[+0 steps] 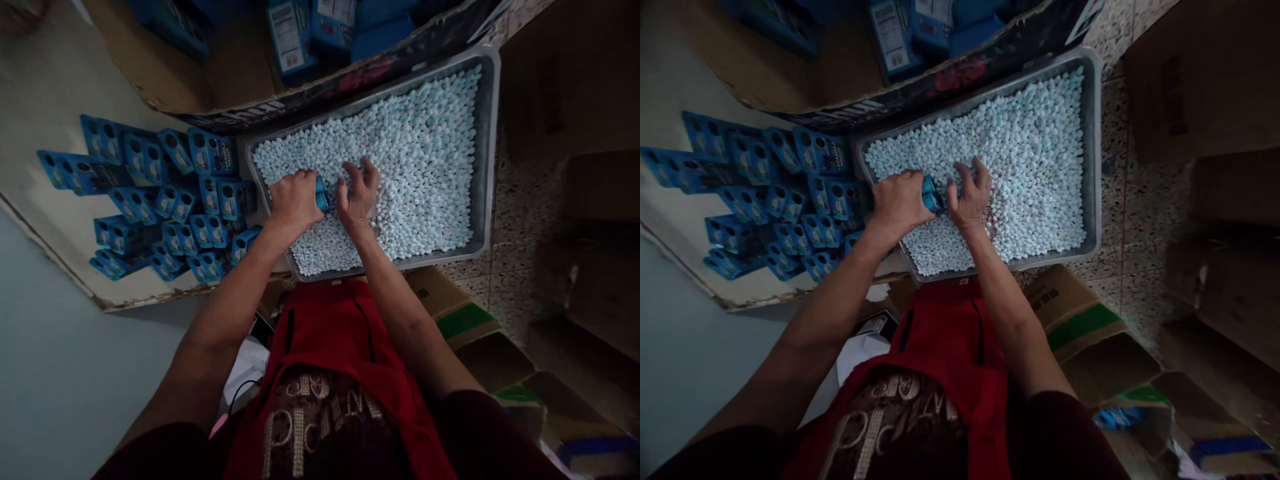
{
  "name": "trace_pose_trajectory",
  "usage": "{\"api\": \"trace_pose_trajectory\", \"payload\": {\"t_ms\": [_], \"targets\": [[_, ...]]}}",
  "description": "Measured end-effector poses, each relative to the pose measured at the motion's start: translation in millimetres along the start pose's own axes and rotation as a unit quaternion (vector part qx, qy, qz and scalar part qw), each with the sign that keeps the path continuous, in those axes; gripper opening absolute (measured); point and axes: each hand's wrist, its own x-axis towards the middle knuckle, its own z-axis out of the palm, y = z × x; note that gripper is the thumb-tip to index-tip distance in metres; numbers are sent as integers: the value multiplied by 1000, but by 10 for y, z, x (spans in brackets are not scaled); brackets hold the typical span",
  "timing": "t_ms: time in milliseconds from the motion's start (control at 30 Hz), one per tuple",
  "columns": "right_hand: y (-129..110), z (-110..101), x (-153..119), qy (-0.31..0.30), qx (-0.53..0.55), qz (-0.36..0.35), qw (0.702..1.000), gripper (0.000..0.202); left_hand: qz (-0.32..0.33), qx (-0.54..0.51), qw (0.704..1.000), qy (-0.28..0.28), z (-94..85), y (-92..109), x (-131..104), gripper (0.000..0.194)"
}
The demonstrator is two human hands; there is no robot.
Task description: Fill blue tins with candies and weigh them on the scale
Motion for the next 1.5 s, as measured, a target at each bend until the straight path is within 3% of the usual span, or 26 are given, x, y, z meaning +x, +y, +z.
{"api": "trace_pose_trajectory", "payload": {"t_ms": [100,167,300,400,500,667,767,833,967,1067,1233,1300,1400,1500], "targets": [[-135,139,37,14,146,46,988,66,6,17,1000,12,39,75,166,54],[-212,152,110,8,252,76,965,69,19,13,1000,21,4,57,180,56],[-422,-158,258,4,370,89,925,70,59,-75,994,54,-81,-55,-14,72],[-695,-584,275,-18,395,20,918,60,88,-190,970,126,26,-77,-226,83],[-978,-930,196,-44,357,-46,932,46,78,-269,943,180,249,10,-355,85],[-1138,-1133,38,-28,288,-87,953,41,119,-272,936,190,409,73,-358,68],[-1041,-1131,16,-52,315,-70,945,52,107,-258,938,205,387,-31,-321,64],[-891,-1122,16,-24,310,-37,950,56,123,-270,934,201,393,-111,-304,68],[-420,-1171,-68,46,256,63,964,46,112,-320,922,189,505,-241,-301,75],[-94,-1275,-226,54,209,108,970,40,92,-372,900,206,624,-321,-318,85],[134,-1383,-400,46,103,54,992,26,126,-430,876,179,806,-359,-338,98],[153,-1368,-400,14,87,11,996,24,134,-452,868,154,883,-347,-327,102],[162,-1301,-365,-87,91,-70,990,51,151,-492,849,121,960,-370,-301,103],[146,-1214,-328,-165,115,-106,974,80,164,-538,821,98,922,-461,-327,108]]}}
